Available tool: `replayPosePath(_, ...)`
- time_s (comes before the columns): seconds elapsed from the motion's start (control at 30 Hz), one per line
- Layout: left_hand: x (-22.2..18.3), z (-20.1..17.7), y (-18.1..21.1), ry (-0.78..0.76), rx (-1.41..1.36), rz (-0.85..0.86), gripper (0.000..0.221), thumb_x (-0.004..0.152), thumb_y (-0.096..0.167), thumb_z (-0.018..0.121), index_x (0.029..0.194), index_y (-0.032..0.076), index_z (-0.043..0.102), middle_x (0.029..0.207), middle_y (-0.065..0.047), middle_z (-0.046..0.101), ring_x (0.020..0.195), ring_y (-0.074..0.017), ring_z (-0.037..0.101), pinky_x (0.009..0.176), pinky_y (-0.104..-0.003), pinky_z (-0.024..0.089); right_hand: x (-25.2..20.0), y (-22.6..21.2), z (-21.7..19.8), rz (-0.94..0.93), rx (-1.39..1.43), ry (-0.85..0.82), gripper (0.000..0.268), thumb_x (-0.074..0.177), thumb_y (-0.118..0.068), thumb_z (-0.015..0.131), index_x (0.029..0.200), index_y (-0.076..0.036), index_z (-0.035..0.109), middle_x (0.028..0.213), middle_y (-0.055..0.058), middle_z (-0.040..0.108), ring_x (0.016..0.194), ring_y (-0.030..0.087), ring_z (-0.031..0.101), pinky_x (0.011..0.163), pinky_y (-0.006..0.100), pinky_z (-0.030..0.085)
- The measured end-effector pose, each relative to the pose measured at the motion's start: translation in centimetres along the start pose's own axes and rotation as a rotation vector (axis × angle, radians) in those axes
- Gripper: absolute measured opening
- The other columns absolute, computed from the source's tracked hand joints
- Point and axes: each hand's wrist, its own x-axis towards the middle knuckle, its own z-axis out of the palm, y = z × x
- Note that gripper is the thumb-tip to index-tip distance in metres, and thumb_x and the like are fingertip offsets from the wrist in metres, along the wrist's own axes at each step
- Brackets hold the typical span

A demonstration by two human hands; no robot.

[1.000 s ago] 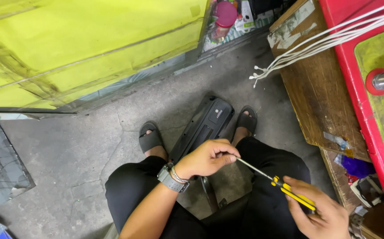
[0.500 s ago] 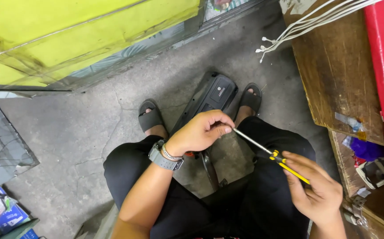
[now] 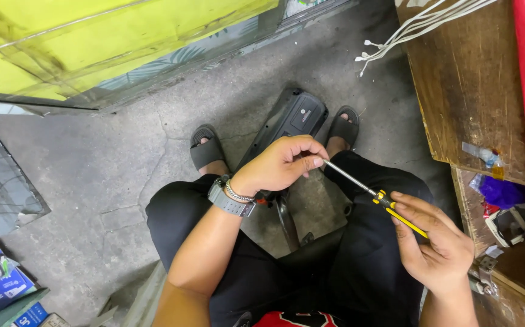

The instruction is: Assembling a portable speaker by placing internal components into the casing and securing it with screws using a screwdriver.

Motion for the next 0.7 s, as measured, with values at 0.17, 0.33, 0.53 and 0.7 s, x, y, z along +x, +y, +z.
replayPosePath(0.17,-0.5,-0.2,0.5,0.009,0.017,0.018,0.013,0.103,0.014,0.056,0.107,0.011,0.069,0.093,0.001,0.066,0.080,-0.0086,0.061,0.073,-0.024,0.057,-0.1,-1.0,0.0,-0.002,-0.007,-0.004,0.014,0.091,0.009,0.069,0.104,0.011,0.066,0.111,0.033,0.070,0.103,0.037,0.075,0.098,0.039,0.062)
replayPosePath(0.33,-0.9,-0.1,0.3,0.006,0.040,-0.006,0.012,0.102,0.016,0.058,0.104,0.012,0.069,0.088,0.001,0.067,0.073,-0.0097,0.064,0.070,-0.024,0.054,-0.6,-1.6,-0.1,-0.015,-0.060,-0.020,0.012,0.093,0.011,0.069,0.104,0.010,0.067,0.113,0.033,0.070,0.104,0.036,0.074,0.100,0.039,0.061)
replayPosePath(0.53,-0.9,0.2,-0.8,-0.006,0.146,0.008,0.014,0.101,0.021,0.060,0.102,0.014,0.071,0.090,0.004,0.069,0.076,-0.0074,0.060,0.074,-0.024,0.049,-1.2,-1.8,0.1,-0.014,-0.066,-0.046,0.014,0.093,0.009,0.069,0.106,0.011,0.067,0.113,0.033,0.070,0.105,0.037,0.074,0.099,0.039,0.061)
replayPosePath(0.7,-1.1,0.1,-0.7,0.000,0.136,0.019,0.014,0.101,0.020,0.059,0.100,0.014,0.072,0.089,0.004,0.068,0.078,-0.0079,0.060,0.075,-0.024,0.049,-1.0,-2.2,0.6,-0.068,-0.097,-0.058,0.014,0.093,0.010,0.069,0.106,0.011,0.067,0.113,0.033,0.070,0.104,0.037,0.074,0.099,0.039,0.061)
